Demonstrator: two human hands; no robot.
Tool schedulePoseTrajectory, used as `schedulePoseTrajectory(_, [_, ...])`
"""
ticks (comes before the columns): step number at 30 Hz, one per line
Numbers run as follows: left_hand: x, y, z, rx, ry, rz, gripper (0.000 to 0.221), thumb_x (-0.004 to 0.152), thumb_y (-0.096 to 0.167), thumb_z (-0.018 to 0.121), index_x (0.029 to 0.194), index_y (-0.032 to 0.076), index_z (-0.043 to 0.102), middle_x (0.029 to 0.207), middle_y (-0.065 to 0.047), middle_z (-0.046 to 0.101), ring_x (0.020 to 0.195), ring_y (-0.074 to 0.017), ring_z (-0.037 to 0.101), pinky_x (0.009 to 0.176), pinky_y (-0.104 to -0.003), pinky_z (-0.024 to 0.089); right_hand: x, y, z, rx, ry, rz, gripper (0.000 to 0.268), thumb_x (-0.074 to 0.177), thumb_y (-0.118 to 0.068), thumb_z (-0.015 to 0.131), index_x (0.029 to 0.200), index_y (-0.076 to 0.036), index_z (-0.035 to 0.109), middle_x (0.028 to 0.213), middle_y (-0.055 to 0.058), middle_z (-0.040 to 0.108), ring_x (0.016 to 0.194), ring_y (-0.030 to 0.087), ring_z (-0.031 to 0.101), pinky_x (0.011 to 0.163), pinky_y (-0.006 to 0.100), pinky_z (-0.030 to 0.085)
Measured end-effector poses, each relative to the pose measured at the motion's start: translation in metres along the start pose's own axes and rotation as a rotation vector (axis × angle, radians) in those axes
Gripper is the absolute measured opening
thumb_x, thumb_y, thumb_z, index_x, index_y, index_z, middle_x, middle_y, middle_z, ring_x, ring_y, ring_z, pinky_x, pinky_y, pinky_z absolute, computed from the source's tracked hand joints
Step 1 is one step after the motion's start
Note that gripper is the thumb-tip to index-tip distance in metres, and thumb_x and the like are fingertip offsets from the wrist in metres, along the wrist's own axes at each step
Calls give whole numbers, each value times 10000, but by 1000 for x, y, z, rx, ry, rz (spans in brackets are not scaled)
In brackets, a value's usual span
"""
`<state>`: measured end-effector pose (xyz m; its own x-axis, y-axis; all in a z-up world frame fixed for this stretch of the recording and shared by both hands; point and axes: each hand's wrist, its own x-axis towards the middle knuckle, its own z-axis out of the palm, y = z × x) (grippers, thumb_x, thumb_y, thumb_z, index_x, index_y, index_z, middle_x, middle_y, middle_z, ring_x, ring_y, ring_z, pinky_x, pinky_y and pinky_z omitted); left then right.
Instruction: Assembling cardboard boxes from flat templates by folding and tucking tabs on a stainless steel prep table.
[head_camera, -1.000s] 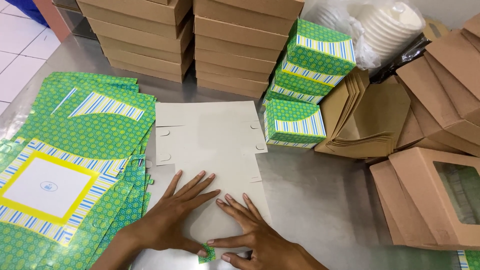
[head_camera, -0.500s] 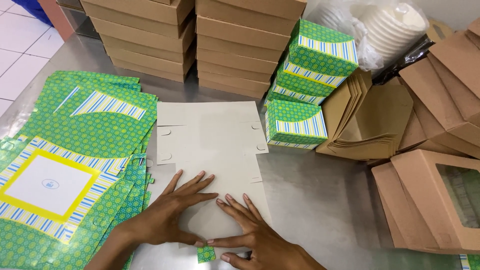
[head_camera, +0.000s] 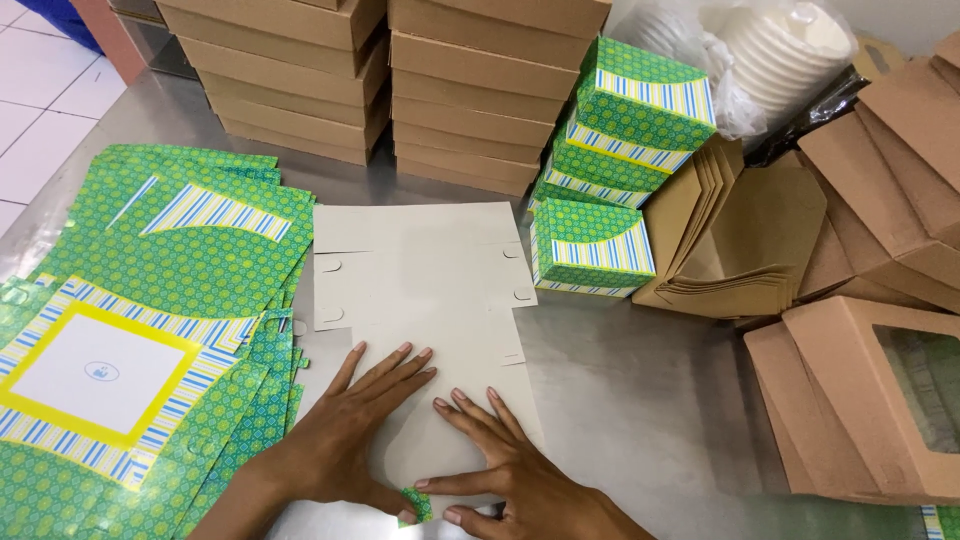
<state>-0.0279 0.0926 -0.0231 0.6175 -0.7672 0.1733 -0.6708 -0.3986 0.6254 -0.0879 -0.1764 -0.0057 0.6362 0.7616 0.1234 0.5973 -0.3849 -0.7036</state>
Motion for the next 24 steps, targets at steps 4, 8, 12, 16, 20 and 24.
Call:
schedulePoseTrajectory(4, [1,3,6,120,-23,-25,1593,476,797,1073,1633,102,227,1722,-89,190,1584,-247,61,1190,-538,-152,2,-3,-3,-6,-15,6,322,1013,-257,679,1335,-251,698,1677,277,262,1589,468,163,1255,651,-25])
schedulePoseTrajectory(8, [-2,-4,14,989,248,120,2276,71,1684,738,1656,160,151,1737,16,155,1631,-175,72,1328,-492,-69,2,-1,-1,-15,1,-8,316,1001,-249,709,1318,-247,713,1671,282,273,1586,468,175,1251,655,-13])
schedulePoseTrajectory(12, [-4,-4,12,686,152,132,2034,273,1342,995,1676,123,168,1755,-46,150,1628,-211,53,1274,-493,-106,1,0,-1,-21,3,-9,327,996,-240,724,1322,-258,706,1673,280,272,1587,470,180,1251,664,-4])
schedulePoseTrajectory(16, [0,4,3,197,5,44,1615,509,858,1010,1647,76,172,1735,-96,155,1592,-260,47,1203,-537,-138,1,0,-3,-36,13,-31,335,994,-232,734,1327,-247,706,1666,280,284,1581,475,195,1249,674,18])
schedulePoseTrajectory(20, [0,4,0,88,-18,28,1361,659,690,994,1644,135,235,1728,-109,176,1593,-272,63,1199,-559,-124,-1,-3,-21,60,-53,23,351,991,-273,690,1335,-200,699,1682,244,270,1589,441,180,1252,619,-10])
schedulePoseTrajectory(24, [1,3,-5,-28,-75,-19,1050,813,508,935,1625,215,339,1726,-109,157,1592,-292,50,1192,-574,-135,-8,5,-46,306,-72,85,428,959,-95,520,1364,-128,656,1643,187,397,1586,409,232,1270,605,146])
